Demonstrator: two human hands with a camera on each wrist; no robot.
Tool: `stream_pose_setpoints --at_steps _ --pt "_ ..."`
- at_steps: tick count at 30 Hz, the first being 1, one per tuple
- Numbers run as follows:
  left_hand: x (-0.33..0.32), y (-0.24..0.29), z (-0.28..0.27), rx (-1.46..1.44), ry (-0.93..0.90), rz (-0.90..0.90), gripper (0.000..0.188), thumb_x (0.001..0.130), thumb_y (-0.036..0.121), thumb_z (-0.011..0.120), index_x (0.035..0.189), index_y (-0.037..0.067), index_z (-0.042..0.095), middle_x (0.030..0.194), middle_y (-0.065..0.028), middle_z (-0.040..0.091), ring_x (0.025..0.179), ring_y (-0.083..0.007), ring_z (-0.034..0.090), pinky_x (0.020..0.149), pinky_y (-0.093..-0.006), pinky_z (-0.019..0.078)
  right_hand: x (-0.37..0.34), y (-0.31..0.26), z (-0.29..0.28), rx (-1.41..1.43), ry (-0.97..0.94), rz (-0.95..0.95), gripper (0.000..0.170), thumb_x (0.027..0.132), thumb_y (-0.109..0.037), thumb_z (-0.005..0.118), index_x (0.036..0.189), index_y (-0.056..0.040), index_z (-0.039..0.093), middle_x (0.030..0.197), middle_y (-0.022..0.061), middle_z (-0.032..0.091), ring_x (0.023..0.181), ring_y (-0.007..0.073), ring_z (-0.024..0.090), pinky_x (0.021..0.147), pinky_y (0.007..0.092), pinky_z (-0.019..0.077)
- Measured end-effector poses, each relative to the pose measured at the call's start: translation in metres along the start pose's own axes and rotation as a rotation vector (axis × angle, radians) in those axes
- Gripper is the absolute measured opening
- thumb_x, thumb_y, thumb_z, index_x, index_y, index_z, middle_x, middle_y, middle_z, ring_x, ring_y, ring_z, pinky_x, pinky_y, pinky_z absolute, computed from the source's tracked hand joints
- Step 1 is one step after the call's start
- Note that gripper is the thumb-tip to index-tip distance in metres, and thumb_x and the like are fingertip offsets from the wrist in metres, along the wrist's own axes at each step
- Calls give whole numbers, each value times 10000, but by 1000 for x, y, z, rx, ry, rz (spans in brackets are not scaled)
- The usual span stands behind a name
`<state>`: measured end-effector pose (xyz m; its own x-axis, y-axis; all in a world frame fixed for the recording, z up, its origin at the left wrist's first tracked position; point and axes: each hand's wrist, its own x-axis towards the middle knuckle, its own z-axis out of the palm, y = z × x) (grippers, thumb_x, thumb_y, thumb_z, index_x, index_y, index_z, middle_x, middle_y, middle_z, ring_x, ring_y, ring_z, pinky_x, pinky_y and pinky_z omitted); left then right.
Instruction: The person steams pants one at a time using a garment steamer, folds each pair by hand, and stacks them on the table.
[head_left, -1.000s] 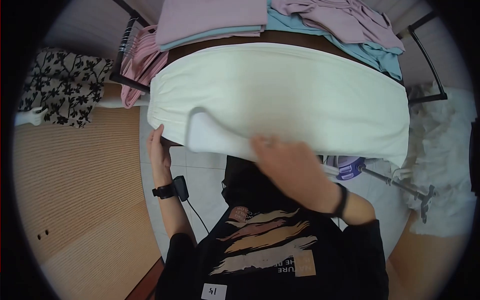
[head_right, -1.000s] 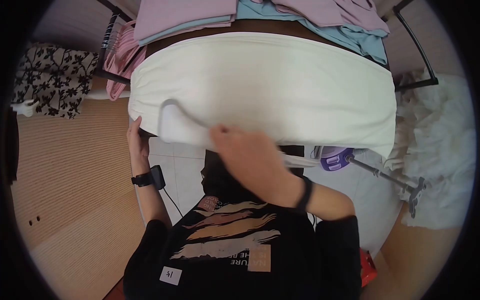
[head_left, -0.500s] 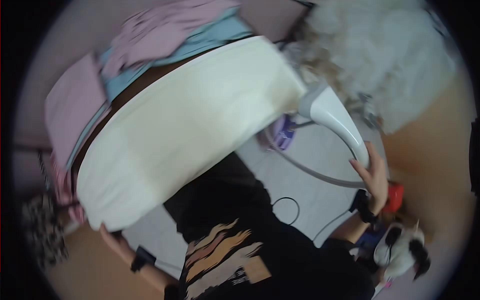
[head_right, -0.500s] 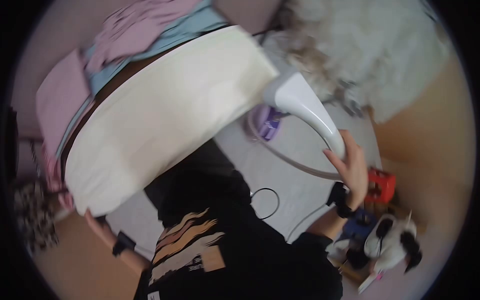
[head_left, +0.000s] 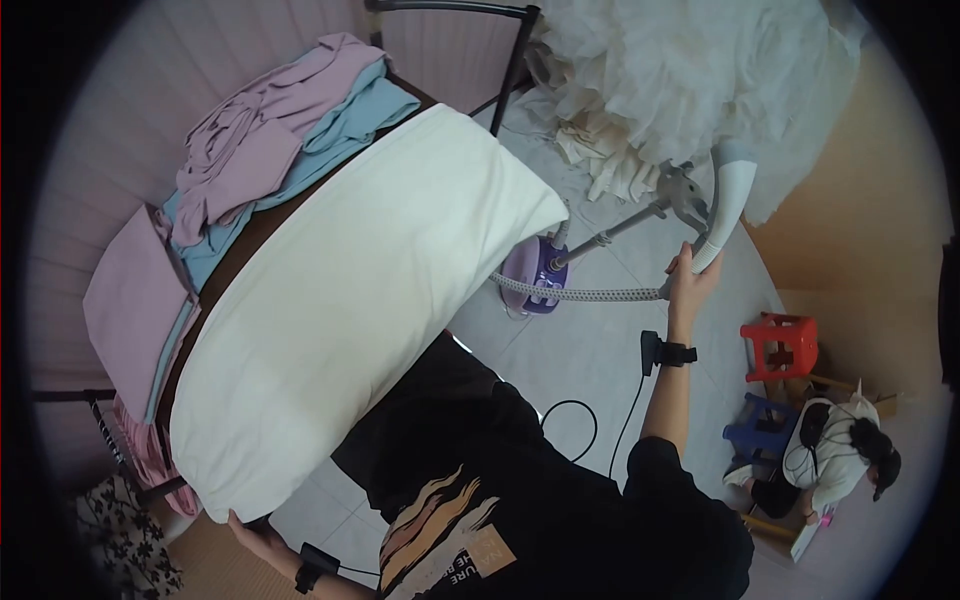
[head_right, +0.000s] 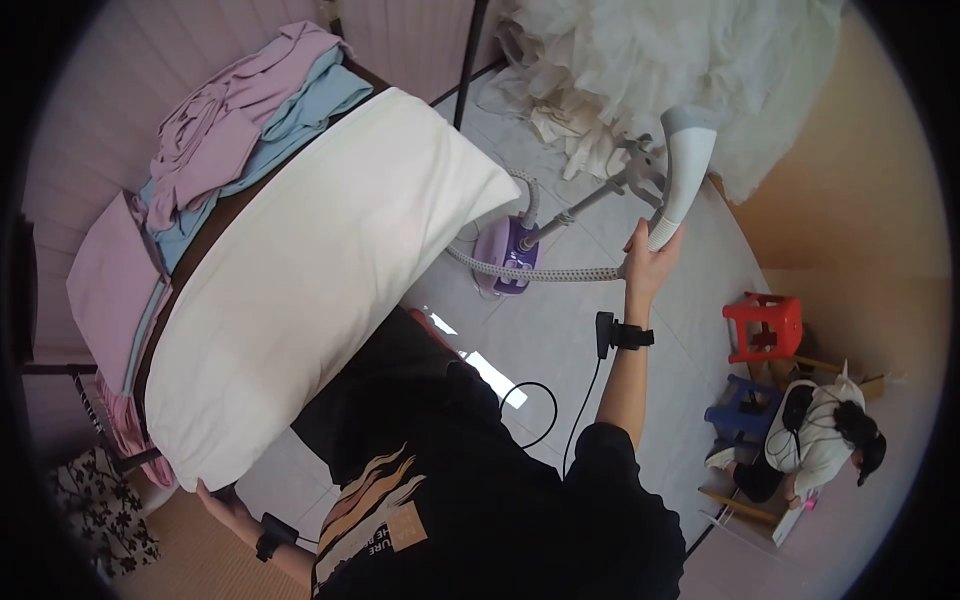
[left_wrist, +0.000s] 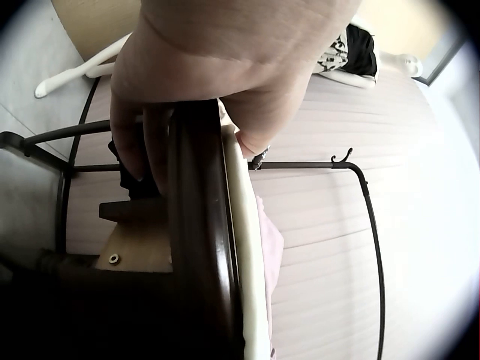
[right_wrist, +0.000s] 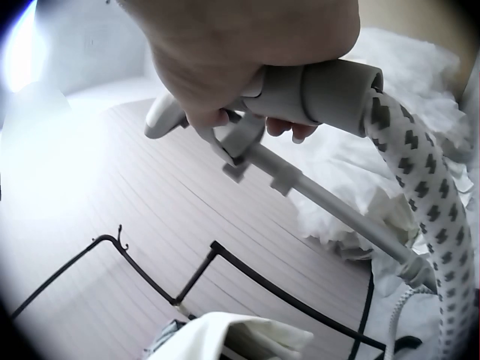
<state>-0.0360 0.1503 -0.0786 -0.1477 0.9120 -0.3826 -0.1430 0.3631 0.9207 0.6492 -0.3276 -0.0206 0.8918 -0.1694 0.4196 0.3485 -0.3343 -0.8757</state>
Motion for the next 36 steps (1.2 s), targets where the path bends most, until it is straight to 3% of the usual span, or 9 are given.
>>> stream_pose_setpoints --at_steps 6,10,12,15,18,23,29,31,36 --pt "-3 3 3 1 33 6 701 990 400 603 1532 -9 433 1509 -183 527 1332 -333 561 1006 -463 504 -25 62 13 -140 -16 59 318 992 -198 704 1177 3 540 816 78 631 652 154 655 646 319 522" --pt "-4 0 -8 -16 14 -6 635 1024 408 571 1508 8 479 1480 -158 567 1360 -314 543 1086 -495 462 -23 97 -4 -136 -119 164 541 1009 -314 707 1370 28 494 1143 186 681 1006 223 670 866 376 548" --pt "-13 4 -3 -2 22 5 564 1009 369 613 1441 13 541 1404 -129 622 1265 -274 608 1045 -462 500 -30 100 -4 -774 64 -91 765 985 -348 751 1472 115 386 1468 300 461 1354 395 469 1135 458 395" --pt "-24 13 15 -23 27 1 558 988 316 639 1435 -2 541 1394 -131 628 1259 -283 618 1039 -470 510 -38 13 23 -506 244 -737 610 995 -223 736 1414 88 420 1438 262 455 1300 398 487 1142 512 392" --pt "-23 17 11 -63 -117 -60 675 1040 421 622 1526 -13 447 1506 -138 567 1336 -307 577 1066 -522 491 -60 -31 72 -576 84 -927 559 1013 -172 697 1432 64 411 1476 263 431 1329 414 484 1118 515 413" --pt "-14 38 19 -83 -82 -166 756 1028 519 621 1515 -34 456 1504 -172 551 1373 -277 541 1150 -432 422 -76 -96 175 -221 -585 -946 482 1038 -126 604 1475 4 449 1563 260 403 1458 413 398 1187 511 330" --pt "-16 76 40 503 -81 60 666 1004 357 711 1488 -44 488 1436 -207 601 1259 -220 622 1045 -342 498 -37 -106 261 -381 -1033 -1047 575 1082 -290 501 1593 -57 374 1659 231 314 1526 441 289 1237 531 233" --pt "-22 74 55 231 -88 210 572 1024 275 681 1464 -47 507 1402 -172 634 1216 -226 657 1028 -340 527 -36 -95 278 -410 -1150 -1096 599 1090 -321 480 1627 -93 343 1686 222 278 1550 439 250 1247 541 208" --pt "-45 82 105 -606 -155 56 479 1072 225 586 1461 -39 495 1444 -168 604 1282 -282 623 1115 -405 497 -49 -74 279 -485 -1169 -1044 600 1110 -313 433 1667 -153 278 1733 172 202 1589 422 172 1261 584 138"
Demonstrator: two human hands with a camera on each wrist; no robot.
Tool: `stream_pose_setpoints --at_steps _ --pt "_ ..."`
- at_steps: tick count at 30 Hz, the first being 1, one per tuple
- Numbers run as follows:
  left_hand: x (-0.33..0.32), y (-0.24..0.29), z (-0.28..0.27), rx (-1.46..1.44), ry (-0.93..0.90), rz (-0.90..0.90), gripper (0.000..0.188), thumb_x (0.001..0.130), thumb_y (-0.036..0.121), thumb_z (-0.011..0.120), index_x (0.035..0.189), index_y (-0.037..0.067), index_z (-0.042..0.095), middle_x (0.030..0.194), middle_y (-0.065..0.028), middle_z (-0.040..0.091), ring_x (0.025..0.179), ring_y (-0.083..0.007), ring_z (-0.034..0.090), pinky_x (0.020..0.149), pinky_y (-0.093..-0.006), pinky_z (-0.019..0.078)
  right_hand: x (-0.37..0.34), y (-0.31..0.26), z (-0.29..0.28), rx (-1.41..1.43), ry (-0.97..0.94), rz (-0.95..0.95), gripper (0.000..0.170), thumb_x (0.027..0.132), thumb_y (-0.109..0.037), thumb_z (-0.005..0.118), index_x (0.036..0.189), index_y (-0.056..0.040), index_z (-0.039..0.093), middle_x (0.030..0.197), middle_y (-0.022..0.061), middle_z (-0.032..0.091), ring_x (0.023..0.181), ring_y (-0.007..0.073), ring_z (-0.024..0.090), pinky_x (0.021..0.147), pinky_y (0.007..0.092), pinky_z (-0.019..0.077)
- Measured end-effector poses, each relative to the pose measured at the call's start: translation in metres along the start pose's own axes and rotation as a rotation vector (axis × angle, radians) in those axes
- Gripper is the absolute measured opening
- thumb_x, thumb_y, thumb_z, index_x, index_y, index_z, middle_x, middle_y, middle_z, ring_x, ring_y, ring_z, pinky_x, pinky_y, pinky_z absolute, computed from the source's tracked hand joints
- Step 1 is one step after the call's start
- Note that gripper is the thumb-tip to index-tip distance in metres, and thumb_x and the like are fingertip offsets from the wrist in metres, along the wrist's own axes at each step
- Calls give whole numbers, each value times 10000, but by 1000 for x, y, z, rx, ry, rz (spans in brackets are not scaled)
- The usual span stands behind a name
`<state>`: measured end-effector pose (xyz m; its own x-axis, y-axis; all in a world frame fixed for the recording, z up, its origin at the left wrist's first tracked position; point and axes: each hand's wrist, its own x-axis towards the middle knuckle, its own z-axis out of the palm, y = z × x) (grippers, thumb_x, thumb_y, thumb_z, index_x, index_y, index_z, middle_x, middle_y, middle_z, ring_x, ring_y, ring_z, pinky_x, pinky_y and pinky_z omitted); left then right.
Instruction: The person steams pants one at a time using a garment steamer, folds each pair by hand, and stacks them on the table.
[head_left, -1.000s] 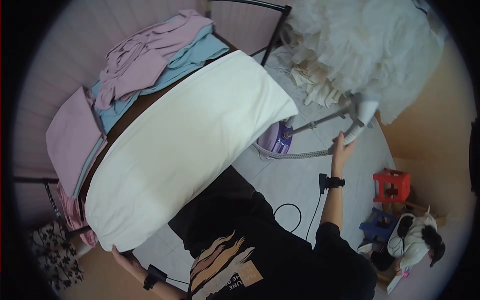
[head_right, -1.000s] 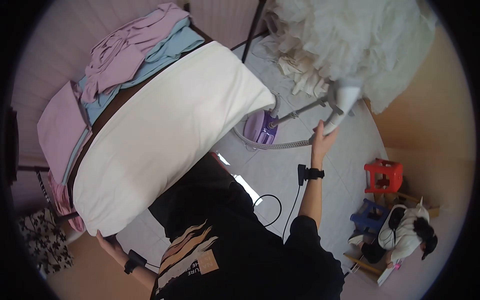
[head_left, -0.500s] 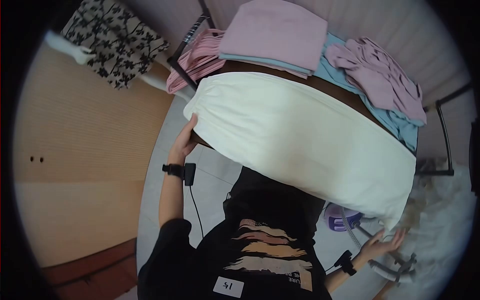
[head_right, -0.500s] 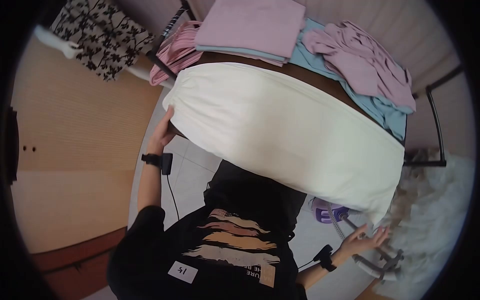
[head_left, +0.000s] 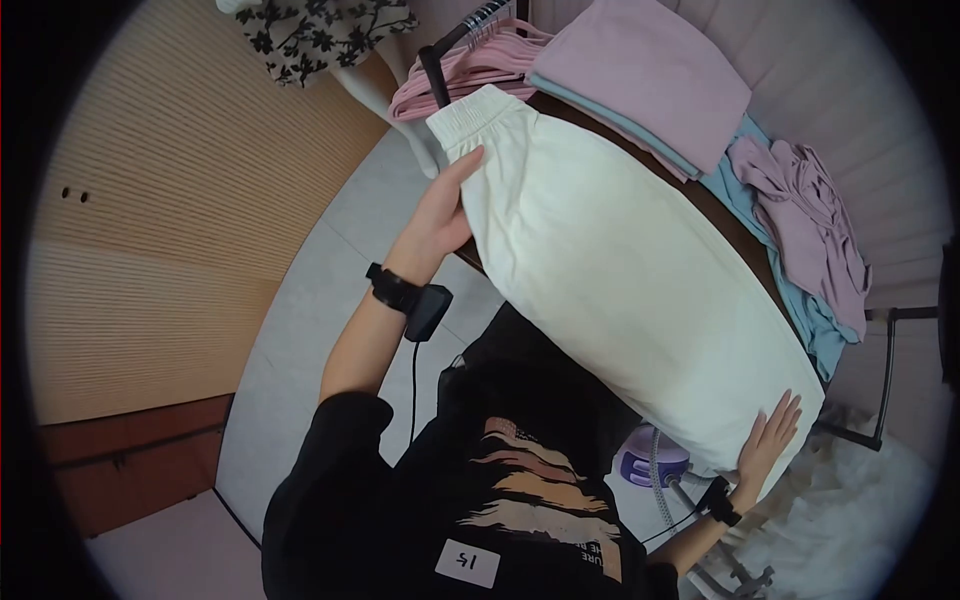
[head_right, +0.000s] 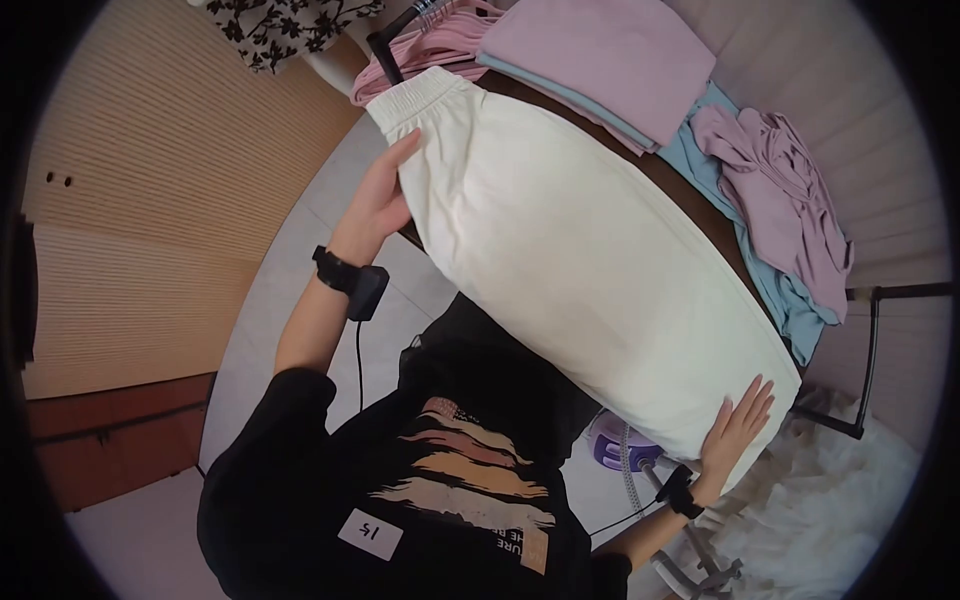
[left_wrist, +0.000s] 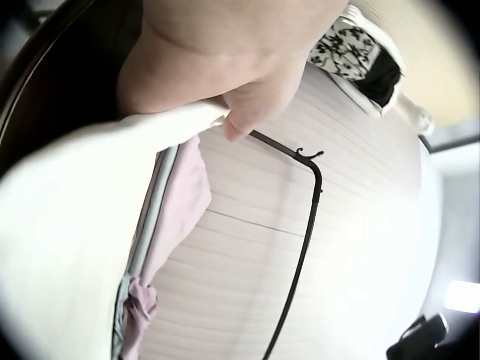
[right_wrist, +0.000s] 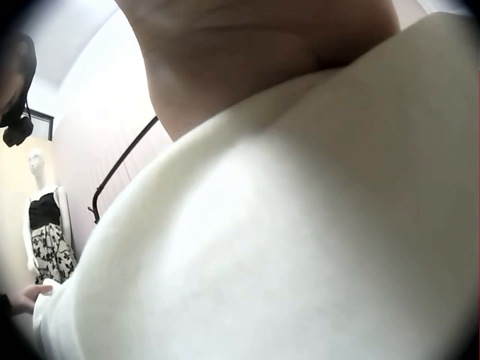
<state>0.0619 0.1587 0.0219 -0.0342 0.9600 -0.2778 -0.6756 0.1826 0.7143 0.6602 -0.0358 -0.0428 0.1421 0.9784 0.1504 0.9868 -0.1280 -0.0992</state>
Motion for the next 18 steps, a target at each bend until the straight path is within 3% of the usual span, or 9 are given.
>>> stream_pose_setpoints --at_steps 4,6,9,11,12,13,14,15,18 --pt "12 -5 -13 -294 70 -157 489 1092 230 542 1488 -40 444 1511 -194 542 1380 -324 540 1196 -452 420 1 2 -1 -6 -6 -11 597 1114 -303 424 1669 -148 267 1732 177 201 1589 419 173 1265 575 135" --pt "20 -8 -39 -276 34 -78 489 1099 222 519 1510 -27 422 1533 -204 519 1413 -343 506 1215 -482 393 1 4 -1 -6 1 -16 609 1102 -289 451 1666 -139 276 1726 180 220 1586 415 185 1271 559 134" --pt "11 21 -81 -205 97 -70 502 1068 194 565 1521 14 443 1536 -216 513 1434 -354 485 1214 -537 384 8 -17 -22 35 -57 -25 616 1065 -268 517 1635 -111 346 1696 207 278 1569 431 219 1272 529 164" --pt "10 43 -104 -83 245 -3 487 1058 181 565 1495 -13 473 1531 -228 517 1442 -362 474 1224 -543 372 15 -34 -35 75 -85 -20 620 1044 -270 553 1615 -99 383 1681 221 300 1552 446 251 1265 522 201" --pt "4 56 -96 -69 377 43 504 1085 229 506 1514 -31 451 1573 -206 485 1467 -351 447 1253 -530 320 16 -36 -34 105 -72 -33 622 1037 -274 567 1607 -97 395 1677 225 304 1544 452 267 1260 520 220" --pt "10 73 -129 -110 322 36 513 1084 233 521 1511 -44 452 1581 -205 476 1478 -349 429 1264 -523 301 17 -37 -33 103 -75 -47 635 1030 -281 581 1608 -99 392 1678 223 303 1537 454 279 1257 518 230" --pt "-2 80 -153 241 177 186 518 1091 229 516 1516 -57 439 1591 -204 464 1483 -345 421 1269 -520 290 19 -37 -32 113 -77 -74 647 1024 -289 594 1609 -101 389 1678 221 303 1531 456 291 1254 517 241" --pt "14 112 -190 -206 264 6 538 1102 219 499 1553 -53 390 1628 -199 413 1514 -336 370 1284 -509 241 23 -38 -34 96 -66 -39 647 1024 -289 594 1609 -101 389 1678 221 303 1531 456 291 1254 517 241" --pt "-1 154 -222 -226 229 16 556 1112 203 481 1586 -47 337 1664 -191 355 1536 -326 325 1293 -491 191 33 -39 -36 100 -98 -88 662 1015 -299 611 1609 -105 389 1679 216 304 1524 455 304 1251 516 251"
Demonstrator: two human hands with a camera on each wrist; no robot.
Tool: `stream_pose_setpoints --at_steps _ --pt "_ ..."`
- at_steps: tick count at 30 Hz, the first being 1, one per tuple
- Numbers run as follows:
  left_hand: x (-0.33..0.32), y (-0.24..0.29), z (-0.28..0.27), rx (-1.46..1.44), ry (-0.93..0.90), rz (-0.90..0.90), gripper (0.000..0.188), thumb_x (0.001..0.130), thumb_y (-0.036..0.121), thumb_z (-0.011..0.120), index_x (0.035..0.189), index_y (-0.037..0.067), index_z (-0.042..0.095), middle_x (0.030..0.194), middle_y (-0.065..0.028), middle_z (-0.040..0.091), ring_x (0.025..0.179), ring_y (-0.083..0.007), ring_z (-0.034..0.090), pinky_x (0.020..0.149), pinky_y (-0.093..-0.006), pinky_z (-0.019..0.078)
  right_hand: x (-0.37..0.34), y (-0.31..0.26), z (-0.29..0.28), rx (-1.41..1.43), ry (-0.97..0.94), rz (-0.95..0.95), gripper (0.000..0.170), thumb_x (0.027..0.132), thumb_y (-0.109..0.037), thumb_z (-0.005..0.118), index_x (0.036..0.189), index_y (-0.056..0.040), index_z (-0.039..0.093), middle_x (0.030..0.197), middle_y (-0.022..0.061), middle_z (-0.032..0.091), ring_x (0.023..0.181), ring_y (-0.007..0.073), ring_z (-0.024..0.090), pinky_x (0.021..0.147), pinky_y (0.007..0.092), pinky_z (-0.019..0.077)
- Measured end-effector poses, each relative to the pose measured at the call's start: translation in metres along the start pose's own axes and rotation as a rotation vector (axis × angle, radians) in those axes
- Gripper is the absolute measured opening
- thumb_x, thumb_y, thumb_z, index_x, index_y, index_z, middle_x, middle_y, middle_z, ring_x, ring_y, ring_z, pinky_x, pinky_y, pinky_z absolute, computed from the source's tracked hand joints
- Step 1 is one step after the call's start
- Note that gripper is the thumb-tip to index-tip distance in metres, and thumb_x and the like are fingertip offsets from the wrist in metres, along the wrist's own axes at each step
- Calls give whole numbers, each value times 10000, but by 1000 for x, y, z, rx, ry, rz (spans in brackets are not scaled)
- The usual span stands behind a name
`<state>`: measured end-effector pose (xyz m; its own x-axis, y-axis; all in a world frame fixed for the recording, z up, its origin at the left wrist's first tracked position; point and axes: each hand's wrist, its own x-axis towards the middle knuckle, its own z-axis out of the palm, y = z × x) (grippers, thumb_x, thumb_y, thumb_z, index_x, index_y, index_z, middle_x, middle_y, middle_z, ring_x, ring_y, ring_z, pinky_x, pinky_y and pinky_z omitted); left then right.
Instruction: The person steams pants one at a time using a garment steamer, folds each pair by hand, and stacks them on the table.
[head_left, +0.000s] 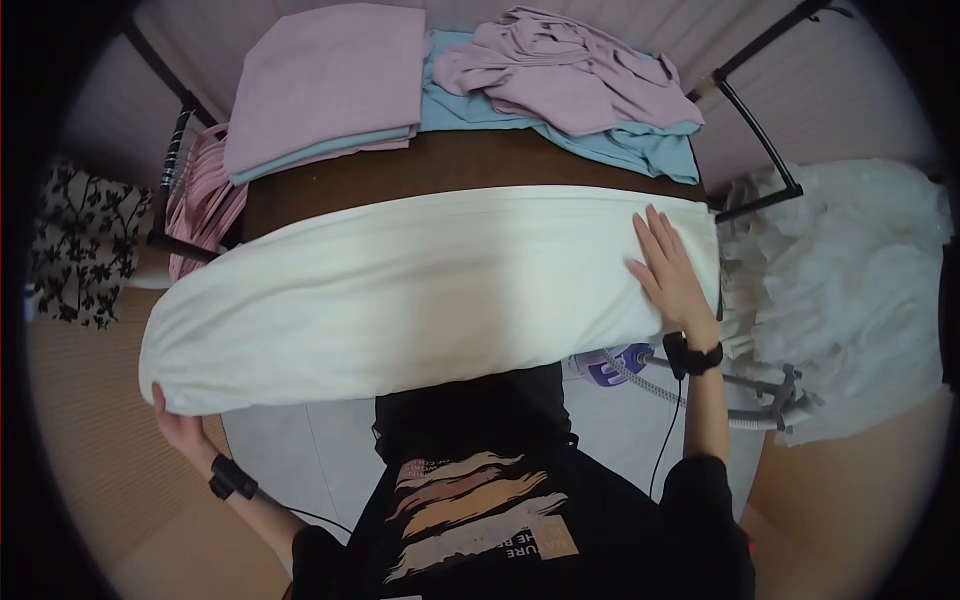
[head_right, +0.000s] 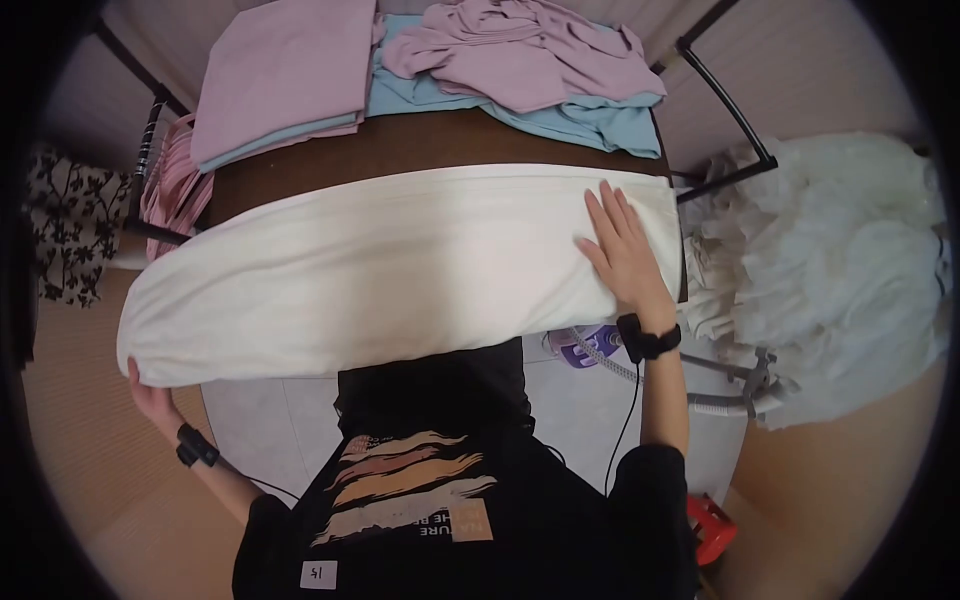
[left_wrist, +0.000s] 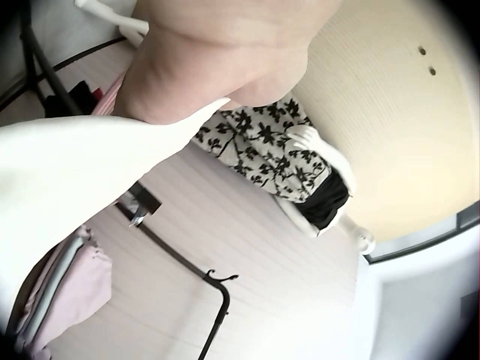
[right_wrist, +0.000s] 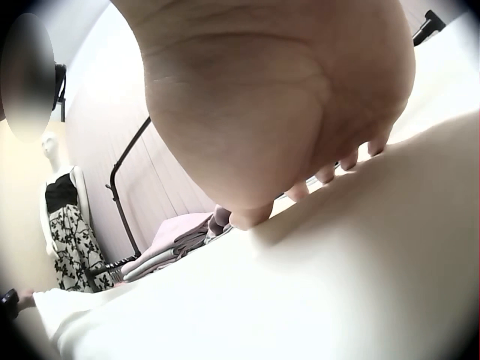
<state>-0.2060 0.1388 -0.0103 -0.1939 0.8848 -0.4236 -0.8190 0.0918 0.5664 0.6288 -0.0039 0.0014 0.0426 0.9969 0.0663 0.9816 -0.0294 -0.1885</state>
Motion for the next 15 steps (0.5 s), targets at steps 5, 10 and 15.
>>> stream_pose_setpoints --at_steps 5,10,15 --pt "-11 36 -14 -20 -110 50 564 1117 209 489 1598 -36 326 1672 -181 344 1534 -311 323 1290 -475 188 18 -1 -10 51 50 -61 615 986 -244 641 1549 -79 457 1594 218 425 1450 434 414 1211 499 329" --pt "-7 45 -33 -25 -283 -30 551 1114 229 509 1582 -24 366 1662 -174 367 1513 -302 363 1279 -472 230 24 21 -23 -14 289 125 376 907 -39 652 1281 -21 610 1209 187 623 1128 411 585 959 481 488" --pt "-11 35 -9 -2 -161 50 547 1112 246 522 1574 -12 386 1653 -169 383 1501 -305 383 1269 -474 260 32 73 -19 -2 335 60 270 879 -50 689 1147 -47 653 1124 165 641 1073 407 588 914 482 488"
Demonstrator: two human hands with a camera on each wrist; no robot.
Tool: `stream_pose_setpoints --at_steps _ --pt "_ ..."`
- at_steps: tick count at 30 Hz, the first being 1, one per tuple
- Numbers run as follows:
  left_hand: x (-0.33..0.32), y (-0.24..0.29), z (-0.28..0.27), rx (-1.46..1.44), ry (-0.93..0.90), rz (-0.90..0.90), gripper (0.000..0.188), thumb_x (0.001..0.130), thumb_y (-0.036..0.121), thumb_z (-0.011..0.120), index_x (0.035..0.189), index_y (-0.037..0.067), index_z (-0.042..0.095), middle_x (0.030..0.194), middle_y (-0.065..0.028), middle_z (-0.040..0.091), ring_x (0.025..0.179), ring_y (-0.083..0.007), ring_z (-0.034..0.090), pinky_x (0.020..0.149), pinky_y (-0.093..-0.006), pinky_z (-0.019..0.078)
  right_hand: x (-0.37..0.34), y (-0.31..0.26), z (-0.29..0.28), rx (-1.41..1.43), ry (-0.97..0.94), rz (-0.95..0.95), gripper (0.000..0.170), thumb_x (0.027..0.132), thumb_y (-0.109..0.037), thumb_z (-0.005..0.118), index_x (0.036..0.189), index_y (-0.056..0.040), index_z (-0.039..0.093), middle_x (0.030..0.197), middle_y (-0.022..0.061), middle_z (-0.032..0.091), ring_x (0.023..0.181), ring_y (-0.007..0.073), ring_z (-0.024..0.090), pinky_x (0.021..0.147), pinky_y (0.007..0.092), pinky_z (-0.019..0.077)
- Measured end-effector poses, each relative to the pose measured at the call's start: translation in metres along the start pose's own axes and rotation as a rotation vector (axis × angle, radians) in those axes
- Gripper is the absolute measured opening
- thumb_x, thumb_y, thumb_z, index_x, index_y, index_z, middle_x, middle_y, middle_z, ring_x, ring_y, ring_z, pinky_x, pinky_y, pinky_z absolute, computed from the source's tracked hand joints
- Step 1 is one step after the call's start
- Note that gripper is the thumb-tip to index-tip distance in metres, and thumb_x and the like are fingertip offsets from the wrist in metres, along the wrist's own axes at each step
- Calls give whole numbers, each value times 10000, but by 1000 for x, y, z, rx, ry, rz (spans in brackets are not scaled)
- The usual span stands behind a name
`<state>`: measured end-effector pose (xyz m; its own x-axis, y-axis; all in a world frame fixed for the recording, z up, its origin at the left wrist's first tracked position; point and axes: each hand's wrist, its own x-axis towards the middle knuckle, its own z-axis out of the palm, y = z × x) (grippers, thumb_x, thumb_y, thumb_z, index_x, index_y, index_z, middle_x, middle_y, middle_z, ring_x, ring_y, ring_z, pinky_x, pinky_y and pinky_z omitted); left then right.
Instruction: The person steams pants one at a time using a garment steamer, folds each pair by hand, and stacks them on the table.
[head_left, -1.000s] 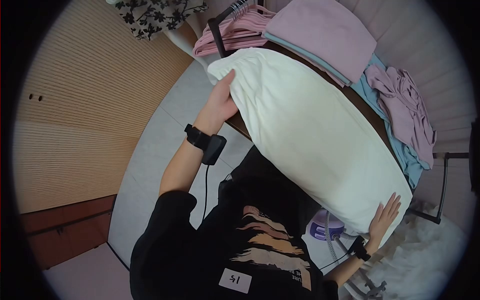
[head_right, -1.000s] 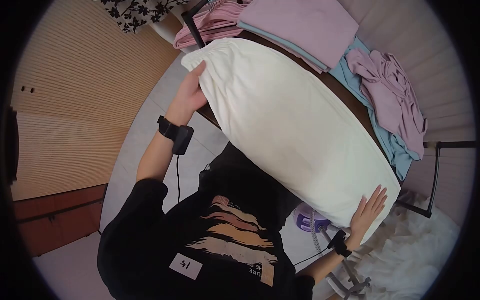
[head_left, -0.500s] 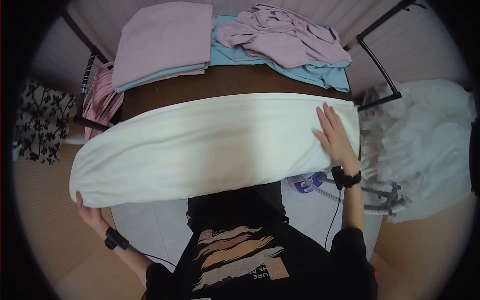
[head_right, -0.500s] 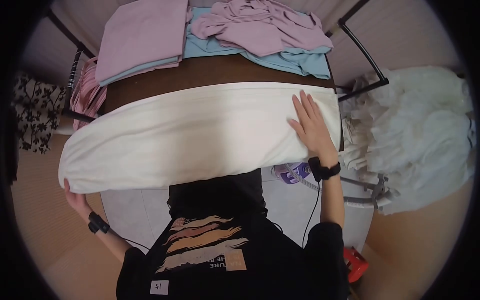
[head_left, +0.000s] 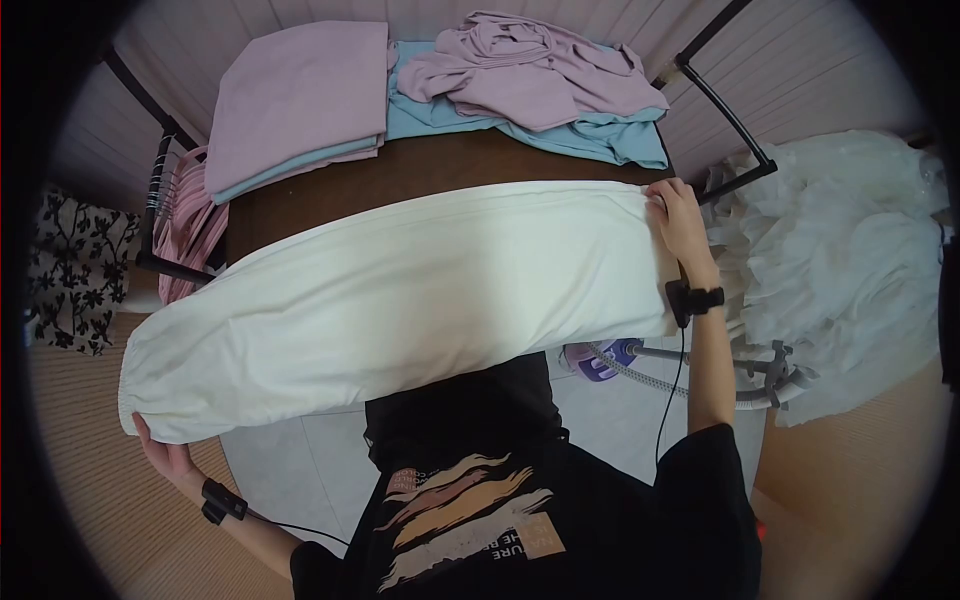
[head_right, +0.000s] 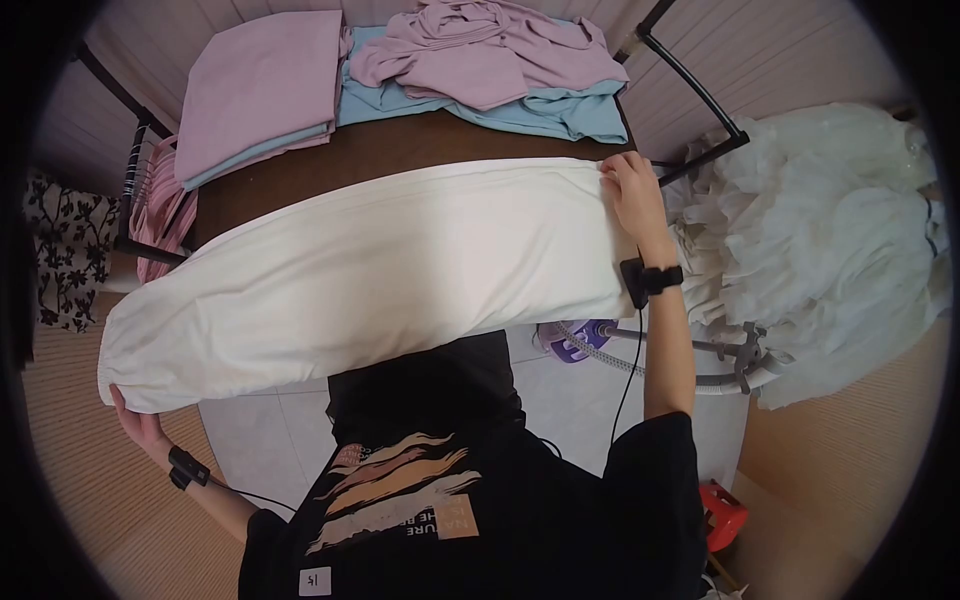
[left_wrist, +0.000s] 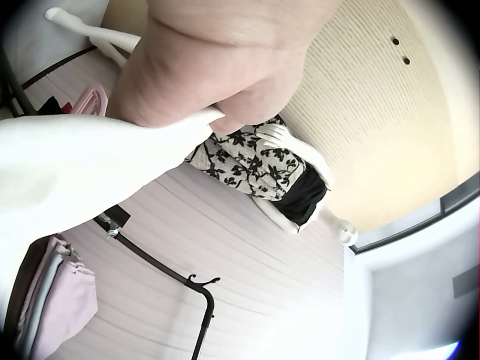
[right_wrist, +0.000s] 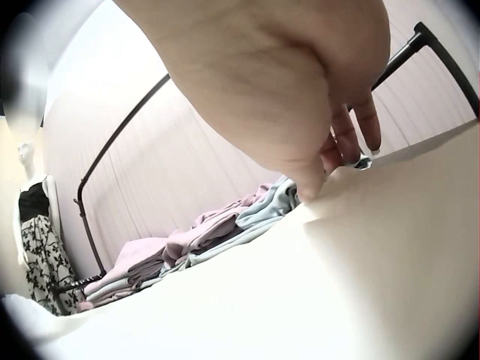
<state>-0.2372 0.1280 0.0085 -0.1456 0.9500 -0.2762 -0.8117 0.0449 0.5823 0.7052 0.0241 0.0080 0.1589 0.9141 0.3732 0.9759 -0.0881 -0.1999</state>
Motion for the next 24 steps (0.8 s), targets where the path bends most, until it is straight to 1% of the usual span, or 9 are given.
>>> stream_pose_setpoints --at_steps 2,3,6,9,11,14,17,19,24 --pt "-8 -18 36 67 217 78 563 1110 271 530 1579 -3 382 1651 -165 387 1502 -309 379 1270 -479 263 5 11 0 56 -125 2 192 886 -60 694 1070 -39 643 1008 144 657 979 369 605 855 433 497" --pt "-7 -17 38 69 215 81 563 1110 271 530 1579 -3 382 1651 -165 387 1502 -309 379 1270 -479 263 9 15 -2 59 -124 2 192 886 -60 694 1070 -39 643 1008 144 657 979 369 605 855 433 497" --pt "-7 -15 39 98 235 80 593 1103 293 548 1590 7 367 1656 -160 379 1507 -317 370 1273 -486 261 22 28 -8 553 -152 161 134 952 -91 674 995 -32 561 806 87 523 733 165 477 701 294 424" --pt "-10 -22 51 152 282 123 628 1094 322 566 1596 10 356 1660 -157 371 1514 -325 358 1276 -495 261 27 41 -3 522 -172 254 166 962 -121 687 998 -40 547 798 69 480 741 119 415 689 269 398" --pt "-13 -33 65 201 356 133 656 1086 354 577 1596 9 353 1664 -156 365 1517 -333 354 1273 -501 273 25 49 8 418 -200 215 181 944 -112 694 1044 -27 569 843 109 574 745 179 535 702 318 449" --pt "-7 -29 47 211 312 120 671 1080 368 584 1595 7 352 1662 -157 369 1510 -338 365 1268 -505 287 22 2 1 -65 34 83 287 865 -74 713 1139 -43 636 1037 192 660 1009 404 638 844 471 508" --pt "-9 -28 43 216 281 107 652 1082 363 581 1585 6 370 1650 -159 389 1501 -334 385 1261 -506 303 34 -76 -8 172 47 -71 265 852 -63 720 1107 -52 650 987 171 636 1004 377 626 873 458 503" --pt "-4 -29 43 201 268 145 625 1087 364 571 1567 3 400 1638 -158 411 1494 -328 398 1255 -503 315 46 -129 14 340 -129 -256 210 850 -64 729 1046 -48 656 964 154 630 987 368 618 863 458 501" --pt "-6 -34 50 209 261 164 601 1091 369 560 1559 19 421 1629 -146 428 1490 -325 408 1249 -503 325 74 -195 57 383 -245 -424 173 864 -87 744 1011 -42 665 978 89 640 948 313 622 819 421 521"
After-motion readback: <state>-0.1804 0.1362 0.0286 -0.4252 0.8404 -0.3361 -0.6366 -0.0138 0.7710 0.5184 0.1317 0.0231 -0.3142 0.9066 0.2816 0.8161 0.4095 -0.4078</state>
